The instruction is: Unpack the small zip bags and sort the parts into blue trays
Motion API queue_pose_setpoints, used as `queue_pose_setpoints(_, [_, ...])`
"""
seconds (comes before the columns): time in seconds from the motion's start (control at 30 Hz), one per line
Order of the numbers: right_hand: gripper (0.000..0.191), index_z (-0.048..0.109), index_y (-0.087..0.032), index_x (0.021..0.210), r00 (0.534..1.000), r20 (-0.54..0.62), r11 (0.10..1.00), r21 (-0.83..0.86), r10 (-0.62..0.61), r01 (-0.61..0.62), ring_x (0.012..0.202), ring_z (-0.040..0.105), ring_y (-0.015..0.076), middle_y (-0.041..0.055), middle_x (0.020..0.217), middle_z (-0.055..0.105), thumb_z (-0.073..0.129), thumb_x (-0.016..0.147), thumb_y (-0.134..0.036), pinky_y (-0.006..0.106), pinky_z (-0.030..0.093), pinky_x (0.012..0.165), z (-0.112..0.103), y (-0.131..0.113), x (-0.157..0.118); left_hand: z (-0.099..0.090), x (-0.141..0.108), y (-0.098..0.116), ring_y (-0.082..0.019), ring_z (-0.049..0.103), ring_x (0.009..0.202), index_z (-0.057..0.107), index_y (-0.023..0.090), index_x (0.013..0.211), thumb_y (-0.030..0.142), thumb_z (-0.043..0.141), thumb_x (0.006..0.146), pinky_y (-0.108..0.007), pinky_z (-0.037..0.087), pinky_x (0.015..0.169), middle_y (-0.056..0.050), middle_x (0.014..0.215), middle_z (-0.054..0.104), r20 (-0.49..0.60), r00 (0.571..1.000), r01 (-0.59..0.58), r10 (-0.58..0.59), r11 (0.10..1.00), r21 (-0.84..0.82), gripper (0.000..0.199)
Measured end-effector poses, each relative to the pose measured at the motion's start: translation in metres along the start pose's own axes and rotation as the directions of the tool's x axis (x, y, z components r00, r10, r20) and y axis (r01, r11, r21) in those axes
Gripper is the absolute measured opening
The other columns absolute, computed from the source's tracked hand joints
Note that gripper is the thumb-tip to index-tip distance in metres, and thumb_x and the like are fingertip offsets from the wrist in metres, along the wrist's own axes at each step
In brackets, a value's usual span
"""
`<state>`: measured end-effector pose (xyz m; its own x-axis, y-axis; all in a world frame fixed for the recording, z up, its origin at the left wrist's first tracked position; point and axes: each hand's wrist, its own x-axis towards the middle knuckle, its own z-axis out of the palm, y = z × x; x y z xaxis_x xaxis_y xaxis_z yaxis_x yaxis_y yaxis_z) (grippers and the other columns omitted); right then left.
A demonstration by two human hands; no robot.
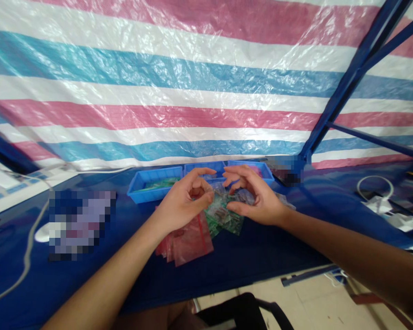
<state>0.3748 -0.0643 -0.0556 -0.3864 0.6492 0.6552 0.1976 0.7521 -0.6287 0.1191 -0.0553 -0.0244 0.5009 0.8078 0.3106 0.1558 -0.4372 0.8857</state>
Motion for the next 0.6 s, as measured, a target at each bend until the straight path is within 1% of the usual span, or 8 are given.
queue_pose_setpoints(0.03, [0.069,0.060,-0.029,0.151,0.997,0.030,0.996,-0.051,-0.067,0.069,0.121,0.071,0.0282,0.0143,0.147,0.064,0.090,0.089,-0.038,0.042,0.063,0.101,-0.001,-0.001,0.001,0.001,0.000,0.001,-0.016,0.062,0.073,0.058,0.022,0.144,0.037,0.075,0.099,-0.029,0.052,0.069,0.000,0.089,0.068,0.013,1.000,0.016,-0.015,0.999,-0.038,0.050])
queue_pose_setpoints(0.1, [0.050,0.072,-0.029,0.139,0.980,0.081,0.971,-0.140,-0.183,0.193,0.130,0.069,0.0291,0.0132,0.146,0.067,0.088,0.091,-0.032,0.043,0.059,0.109,-0.004,-0.002,0.004,0.002,-0.001,0.003,-0.016,0.064,0.074,0.055,0.023,0.146,0.039,0.077,0.098,-0.028,0.052,0.070,0.000,0.090,0.068,0.052,0.998,0.045,-0.039,0.992,-0.120,0.055])
queue_pose_setpoints(0.17, [0.029,0.078,-0.028,0.128,0.967,0.090,0.954,-0.163,-0.240,0.252,0.125,0.072,0.0262,0.0112,0.133,0.075,0.079,0.099,-0.025,0.041,0.059,0.108,-0.005,-0.003,0.006,0.002,-0.002,0.006,-0.017,0.065,0.077,0.053,0.023,0.150,0.042,0.077,0.099,-0.028,0.053,0.071,0.000,0.091,0.069,0.096,0.993,0.077,-0.061,0.982,-0.171,0.059])
queue_pose_setpoints(0.23, [0.019,0.080,-0.027,0.120,0.974,0.051,0.964,-0.137,-0.222,0.227,0.113,0.076,0.0241,0.0096,0.119,0.080,0.073,0.103,-0.023,0.040,0.061,0.103,-0.005,-0.003,0.007,0.002,-0.002,0.008,-0.017,0.067,0.080,0.055,0.024,0.152,0.045,0.074,0.101,-0.029,0.055,0.075,-0.002,0.095,0.071,0.121,0.989,0.103,-0.084,0.983,-0.153,0.058])
queue_pose_setpoints(0.3, [0.012,0.081,-0.025,0.112,0.993,0.003,0.992,-0.056,-0.117,0.117,0.106,0.077,0.0242,0.0092,0.112,0.081,0.074,0.102,-0.028,0.040,0.061,0.099,-0.003,-0.002,0.007,0.002,-0.002,0.010,-0.019,0.070,0.087,0.062,0.025,0.147,0.049,0.070,0.104,-0.031,0.057,0.080,-0.004,0.104,0.074,0.096,0.991,0.095,-0.089,0.994,-0.058,0.050])
queue_pose_setpoints(0.37, [0.013,0.080,-0.023,0.105,0.998,-0.027,0.994,0.089,0.060,-0.057,0.098,0.077,0.0232,0.0083,0.106,0.081,0.077,0.101,-0.035,0.038,0.061,0.091,-0.001,0.001,0.007,0.001,-0.001,0.011,-0.023,0.073,0.102,0.069,0.026,0.140,0.052,0.069,0.105,-0.034,0.059,0.088,-0.007,0.117,0.076,0.046,0.998,0.046,-0.049,0.997,0.067,0.044])
queue_pose_setpoints(0.47, [0.025,0.078,-0.022,0.096,0.946,0.001,0.893,0.331,0.323,-0.305,0.083,0.072,0.0189,0.0043,0.094,0.078,0.085,0.093,-0.046,0.033,0.058,0.079,0.002,0.005,0.008,0.001,0.000,0.011,-0.029,0.070,0.122,0.071,0.027,0.137,0.049,0.078,0.099,-0.037,0.061,0.096,-0.010,0.137,0.071,-0.001,0.995,-0.100,0.103,0.967,0.236,0.044])
queue_pose_setpoints(0.6, [0.030,0.079,-0.020,0.091,0.866,0.100,0.719,0.515,0.490,-0.467,0.072,0.066,0.0150,0.0013,0.084,0.076,0.092,0.084,-0.046,0.029,0.054,0.071,0.004,0.006,0.011,0.001,-0.001,0.008,-0.032,0.061,0.140,0.067,0.030,0.147,0.033,0.081,0.098,-0.044,0.058,0.110,-0.011,0.153,0.062,0.066,0.945,-0.313,0.319,0.830,0.463,0.051])
